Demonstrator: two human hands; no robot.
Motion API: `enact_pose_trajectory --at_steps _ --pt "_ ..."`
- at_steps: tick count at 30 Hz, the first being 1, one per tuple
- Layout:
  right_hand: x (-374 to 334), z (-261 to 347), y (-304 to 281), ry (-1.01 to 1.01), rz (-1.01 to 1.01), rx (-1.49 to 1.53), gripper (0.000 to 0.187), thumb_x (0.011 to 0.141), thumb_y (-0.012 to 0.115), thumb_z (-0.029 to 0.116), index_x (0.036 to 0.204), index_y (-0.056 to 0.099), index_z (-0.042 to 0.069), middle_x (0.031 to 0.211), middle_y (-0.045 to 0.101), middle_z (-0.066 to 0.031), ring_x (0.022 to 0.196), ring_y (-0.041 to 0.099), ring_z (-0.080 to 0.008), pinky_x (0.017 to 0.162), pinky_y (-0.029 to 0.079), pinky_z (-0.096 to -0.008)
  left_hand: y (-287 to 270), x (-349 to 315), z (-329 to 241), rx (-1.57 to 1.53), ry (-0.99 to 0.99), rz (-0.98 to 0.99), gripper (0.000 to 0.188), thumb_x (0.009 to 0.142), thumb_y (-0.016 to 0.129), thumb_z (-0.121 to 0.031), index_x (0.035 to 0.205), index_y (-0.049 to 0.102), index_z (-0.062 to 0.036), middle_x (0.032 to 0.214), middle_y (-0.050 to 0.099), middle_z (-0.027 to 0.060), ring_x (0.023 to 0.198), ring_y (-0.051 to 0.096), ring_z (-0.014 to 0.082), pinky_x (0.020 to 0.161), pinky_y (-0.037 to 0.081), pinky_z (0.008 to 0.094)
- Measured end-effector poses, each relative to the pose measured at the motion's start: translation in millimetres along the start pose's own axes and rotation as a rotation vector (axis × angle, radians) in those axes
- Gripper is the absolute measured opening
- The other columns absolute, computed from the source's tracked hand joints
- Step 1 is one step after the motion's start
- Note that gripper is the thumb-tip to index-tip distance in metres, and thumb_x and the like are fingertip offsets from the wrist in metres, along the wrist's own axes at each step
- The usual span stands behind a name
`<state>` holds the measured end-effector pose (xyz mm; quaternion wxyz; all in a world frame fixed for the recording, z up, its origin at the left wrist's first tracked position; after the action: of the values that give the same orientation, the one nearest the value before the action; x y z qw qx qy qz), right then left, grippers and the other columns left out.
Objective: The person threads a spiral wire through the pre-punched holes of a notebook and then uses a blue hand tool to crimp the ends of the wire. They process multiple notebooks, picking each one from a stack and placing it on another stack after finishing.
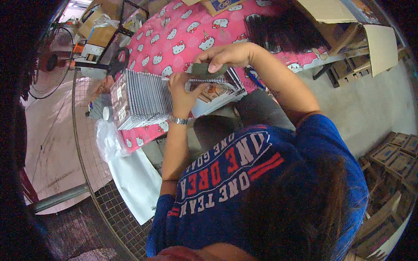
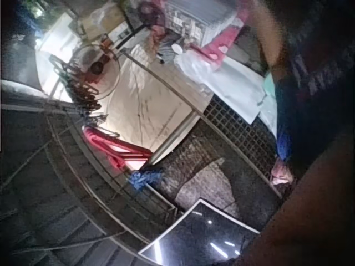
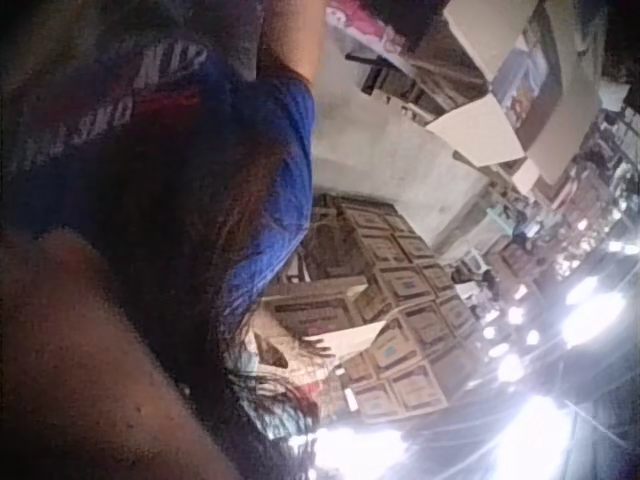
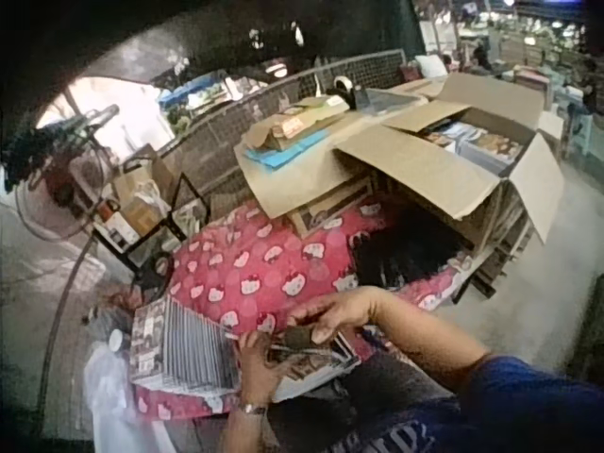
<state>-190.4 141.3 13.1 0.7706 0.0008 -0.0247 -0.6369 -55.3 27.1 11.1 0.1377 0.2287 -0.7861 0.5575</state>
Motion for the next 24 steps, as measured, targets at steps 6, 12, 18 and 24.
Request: enact_pose_trajectory --at_steps 6,12,18,24 --pt "5 1 3 -0.171 0.037 0.270 0.038 0.082 0.066 0.030 0.107 0.060 0.003 0.095 0.060 -0.0001 0.088 0.054 -0.0094 0.081 0.043 -0.0254 -3 5 -6 0.014 0.016 -0.031 0.043 0.055 0.085 -0.028 0.085 0.062 -0.0065 0.091 0.057 0.0060 0.097 0.051 0.0274 0.089 0.034 0.0429" --pt "8 -3 -7 -0.010 -0.030 -0.013 0.040 0.082 0.065 0.031 0.109 0.059 0.003 0.096 0.059 -0.0006 0.091 0.053 -0.0101 0.082 0.042 -0.0257 -3 8 -2 -0.037 0.006 -0.015 0.045 0.054 0.086 -0.029 0.086 0.063 -0.0071 0.089 0.058 0.0056 0.096 0.052 0.0262 0.087 0.035 0.0409" --pt "14 -3 -5 -0.067 0.029 0.279 0.038 0.078 0.069 0.023 0.108 0.059 0.002 0.096 0.060 -0.0024 0.093 0.054 -0.0110 0.084 0.043 -0.0261 -6 11 10 -0.058 -0.013 -0.011 0.045 0.053 0.087 -0.035 0.082 0.064 -0.0083 0.088 0.060 0.0037 0.094 0.053 0.0253 0.086 0.034 0.0404" --pt "28 -11 -15 -0.004 -0.050 -0.081 0.039 0.081 0.068 0.033 0.107 0.063 0.003 0.096 0.063 -0.0008 0.089 0.056 -0.0106 0.083 0.044 -0.0266 -7 12 18 -0.061 -0.067 0.024 0.043 0.054 0.086 -0.038 0.082 0.066 -0.0122 0.089 0.062 0.0028 0.097 0.054 0.0236 0.089 0.031 0.0411"
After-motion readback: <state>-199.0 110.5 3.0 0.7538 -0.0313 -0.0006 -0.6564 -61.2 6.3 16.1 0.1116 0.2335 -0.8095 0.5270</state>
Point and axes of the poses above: each hand's wrist, its own x-axis towards the middle knuckle, its own y-axis out of the palm, z = x × y, the point moved 5 cm from there along x, towards the middle knuckle
